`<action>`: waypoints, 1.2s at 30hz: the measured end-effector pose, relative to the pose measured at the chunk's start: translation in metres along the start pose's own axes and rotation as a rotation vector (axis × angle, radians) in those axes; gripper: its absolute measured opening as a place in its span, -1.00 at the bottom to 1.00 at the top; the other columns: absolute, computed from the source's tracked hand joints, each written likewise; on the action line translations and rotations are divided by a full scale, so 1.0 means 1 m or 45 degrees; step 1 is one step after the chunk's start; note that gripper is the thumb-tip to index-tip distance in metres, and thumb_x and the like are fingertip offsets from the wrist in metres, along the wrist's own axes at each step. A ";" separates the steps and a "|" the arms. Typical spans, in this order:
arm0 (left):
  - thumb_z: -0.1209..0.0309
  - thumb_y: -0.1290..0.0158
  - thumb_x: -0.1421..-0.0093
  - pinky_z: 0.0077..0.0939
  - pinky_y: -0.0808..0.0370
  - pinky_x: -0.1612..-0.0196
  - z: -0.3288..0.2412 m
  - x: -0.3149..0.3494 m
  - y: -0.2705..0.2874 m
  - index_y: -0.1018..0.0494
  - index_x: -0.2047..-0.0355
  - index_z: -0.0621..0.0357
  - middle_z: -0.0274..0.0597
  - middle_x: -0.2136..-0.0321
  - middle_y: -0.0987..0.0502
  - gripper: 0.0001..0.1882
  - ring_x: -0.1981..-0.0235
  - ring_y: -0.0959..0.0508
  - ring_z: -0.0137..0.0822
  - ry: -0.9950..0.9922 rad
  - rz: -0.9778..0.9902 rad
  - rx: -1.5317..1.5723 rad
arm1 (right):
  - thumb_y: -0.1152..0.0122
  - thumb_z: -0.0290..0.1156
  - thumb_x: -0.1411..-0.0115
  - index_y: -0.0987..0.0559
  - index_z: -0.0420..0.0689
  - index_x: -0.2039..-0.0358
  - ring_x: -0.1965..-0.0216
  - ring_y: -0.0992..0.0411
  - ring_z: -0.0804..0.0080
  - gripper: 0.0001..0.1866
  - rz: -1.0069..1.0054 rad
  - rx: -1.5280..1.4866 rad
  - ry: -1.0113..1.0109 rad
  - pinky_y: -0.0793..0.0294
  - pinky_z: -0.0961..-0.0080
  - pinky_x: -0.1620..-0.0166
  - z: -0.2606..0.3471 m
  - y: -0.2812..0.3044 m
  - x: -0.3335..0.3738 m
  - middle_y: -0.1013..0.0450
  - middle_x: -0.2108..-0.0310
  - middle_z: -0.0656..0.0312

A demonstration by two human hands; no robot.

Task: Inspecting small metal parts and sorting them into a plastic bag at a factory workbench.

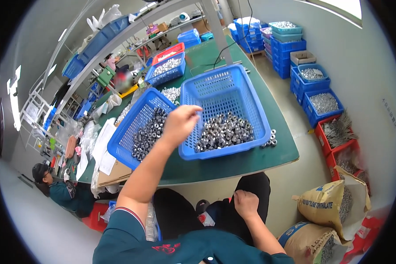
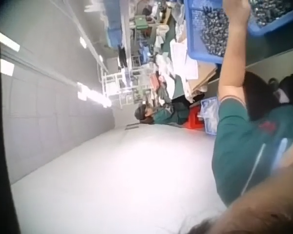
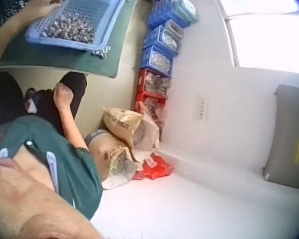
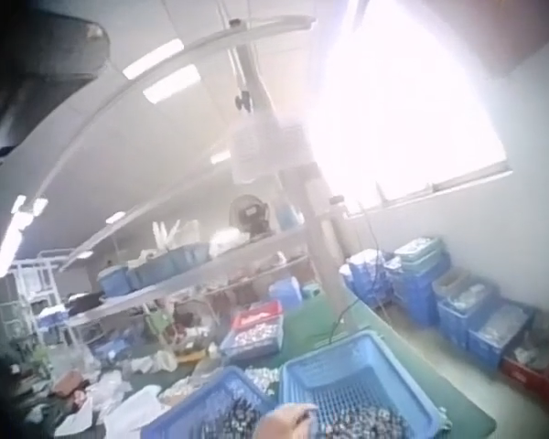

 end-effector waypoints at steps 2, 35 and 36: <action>0.57 -0.12 -0.10 -0.34 -0.53 0.23 0.011 0.021 0.031 -0.57 0.27 0.18 -0.07 0.34 -0.59 -0.84 0.30 -0.61 -0.08 0.015 -0.231 0.073 | -0.25 -0.38 -0.07 -0.51 -0.07 0.52 0.53 -0.48 0.11 -0.89 -0.019 0.026 -0.005 -0.44 0.18 0.45 -0.009 -0.007 -0.001 -0.47 0.59 0.15; 0.50 -0.24 -0.02 -0.16 -0.51 0.15 0.119 0.138 0.013 -0.50 0.30 0.11 -0.10 0.25 -0.48 -0.78 0.18 -0.54 -0.02 0.502 0.047 -0.376 | -0.19 -0.33 -0.14 -0.52 -0.08 0.50 0.49 -0.47 0.10 -0.86 0.058 0.069 -0.012 -0.42 0.20 0.43 0.011 -0.014 -0.009 -0.47 0.56 0.15; 0.52 -0.24 0.00 -0.17 -0.51 0.16 0.119 0.138 0.012 -0.48 0.33 0.13 -0.11 0.22 -0.49 -0.79 0.19 -0.54 -0.02 0.511 0.047 -0.355 | -0.19 -0.33 -0.14 -0.52 -0.07 0.50 0.49 -0.47 0.10 -0.86 0.058 0.073 -0.007 -0.42 0.20 0.43 0.011 -0.014 -0.009 -0.47 0.56 0.16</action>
Point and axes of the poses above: each hand's wrist, its own x-axis away from the middle knuckle, its own y-axis out of the back of the hand, z = x × y, the point moved 1 cm from there along -x, towards the middle knuckle
